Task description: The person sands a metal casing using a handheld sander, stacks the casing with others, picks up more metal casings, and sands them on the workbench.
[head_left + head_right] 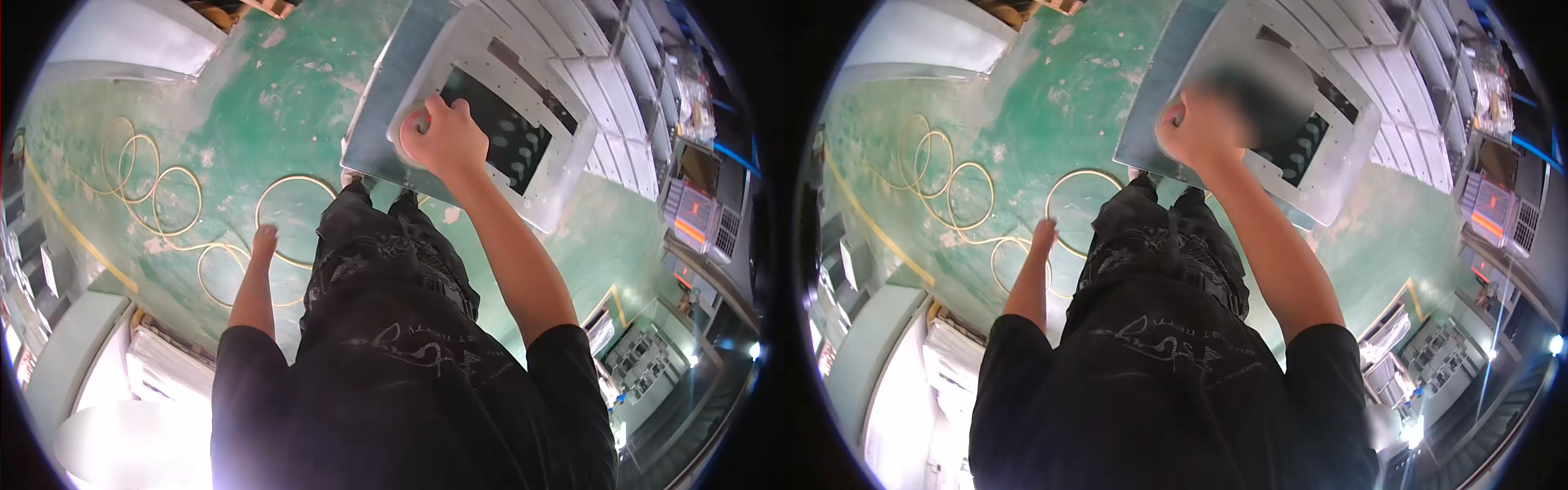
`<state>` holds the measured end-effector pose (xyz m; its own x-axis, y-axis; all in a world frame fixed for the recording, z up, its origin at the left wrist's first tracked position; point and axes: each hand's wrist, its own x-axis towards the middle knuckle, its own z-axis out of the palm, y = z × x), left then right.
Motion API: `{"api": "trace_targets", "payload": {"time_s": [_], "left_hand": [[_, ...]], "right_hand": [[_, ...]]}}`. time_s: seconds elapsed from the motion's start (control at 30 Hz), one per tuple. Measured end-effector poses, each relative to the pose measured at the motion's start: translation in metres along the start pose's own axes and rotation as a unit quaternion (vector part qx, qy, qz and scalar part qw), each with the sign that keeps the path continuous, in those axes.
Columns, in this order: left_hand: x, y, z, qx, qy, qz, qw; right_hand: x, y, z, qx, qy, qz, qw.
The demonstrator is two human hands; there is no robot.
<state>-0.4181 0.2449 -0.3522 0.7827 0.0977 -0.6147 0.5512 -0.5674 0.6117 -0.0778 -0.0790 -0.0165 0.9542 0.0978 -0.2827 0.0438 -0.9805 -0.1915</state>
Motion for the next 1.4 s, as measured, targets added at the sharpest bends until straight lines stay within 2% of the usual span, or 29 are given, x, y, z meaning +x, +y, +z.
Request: {"api": "trace_targets", "payload": {"time_s": [0.03, 0.07, 0.1, 0.17, 0.2, 0.27, 0.3, 0.37, 0.43, 0.5, 0.57, 0.73, 0.83, 0.93, 1.03, 1.13, 1.27, 1.33, 1.4], "left_hand": [[-0.027, 0.0, -0.006, -0.226, 0.022, -0.289, 0.93], [-0.055, 0.0, -0.011, -0.329, 0.11, -0.481, 0.806], [-0.076, -0.027, -0.003, -0.356, 0.119, -0.524, 0.765], [-0.104, -0.011, -0.002, -0.33, 0.11, -0.541, 0.766], [-0.11, -0.011, 0.002, -0.325, 0.095, -0.54, 0.771], [-0.104, 0.008, 0.01, -0.311, 0.085, -0.495, 0.807], [-0.094, 0.017, 0.016, -0.305, 0.08, -0.47, 0.824], [-0.064, 0.026, 0.027, -0.387, 0.046, -0.435, 0.812], [-0.028, 0.076, 0.027, -0.368, 0.074, -0.366, 0.852], [0.01, 0.115, 0.022, -0.397, 0.04, -0.324, 0.858], [0.05, 0.151, 0.024, -0.372, 0.077, -0.224, 0.898], [0.073, 0.297, -0.024, -0.334, 0.083, -0.043, 0.938], [0.08, 0.367, -0.032, -0.287, 0.084, 0.025, 0.954], [0.086, 0.429, -0.024, -0.123, 0.19, 0.151, 0.962], [0.094, 0.469, 0.0, -0.021, 0.261, 0.194, 0.945], [0.097, 0.485, 0.003, 0.052, 0.194, 0.158, 0.967], [0.097, 0.49, -0.003, 0.091, 0.14, 0.12, 0.979], [0.096, 0.491, -0.006, 0.1, 0.131, 0.104, 0.981], [0.096, 0.492, -0.006, 0.112, 0.129, 0.099, 0.98]], "right_hand": [[0.006, -0.006, 0.01, -0.008, 0.029, -0.032, 0.999], [0.008, -0.017, 0.011, -0.019, 0.021, -0.036, 0.999], [0.012, -0.027, 0.008, -0.031, 0.014, -0.04, 0.999], [0.02, -0.038, 0.009, -0.065, 0.002, -0.054, 0.996], [0.026, -0.038, 0.013, -0.064, 0.038, -0.081, 0.994], [0.04, -0.03, 0.018, -0.068, 0.108, -0.134, 0.983], [0.051, -0.03, 0.014, -0.083, 0.095, -0.119, 0.985], [0.072, -0.029, 0.012, -0.118, 0.09, -0.1, 0.984], [0.086, -0.03, 0.005, -0.128, 0.075, -0.071, 0.986], [0.101, -0.027, 0.003, -0.124, 0.069, -0.049, 0.989], [0.116, -0.02, -0.005, -0.117, 0.067, -0.02, 0.991], [0.152, 0.007, -0.028, -0.088, 0.072, 0.058, 0.992], [0.175, 0.035, -0.035, -0.067, 0.093, 0.076, 0.99], [0.194, 0.048, -0.047, -0.069, 0.099, 0.09, 0.989], [0.213, 0.052, -0.06, -0.049, 0.1, 0.106, 0.988], [0.235, 0.057, -0.07, -0.044, 0.093, 0.122, 0.987], [0.25, 0.054, -0.07, -0.023, 0.09, 0.094, 0.991], [0.246, 0.04, -0.065, -0.004, 0.091, 0.065, 0.994], [0.234, 0.02, -0.074, -0.027, 0.046, 0.073, 0.996]]}}
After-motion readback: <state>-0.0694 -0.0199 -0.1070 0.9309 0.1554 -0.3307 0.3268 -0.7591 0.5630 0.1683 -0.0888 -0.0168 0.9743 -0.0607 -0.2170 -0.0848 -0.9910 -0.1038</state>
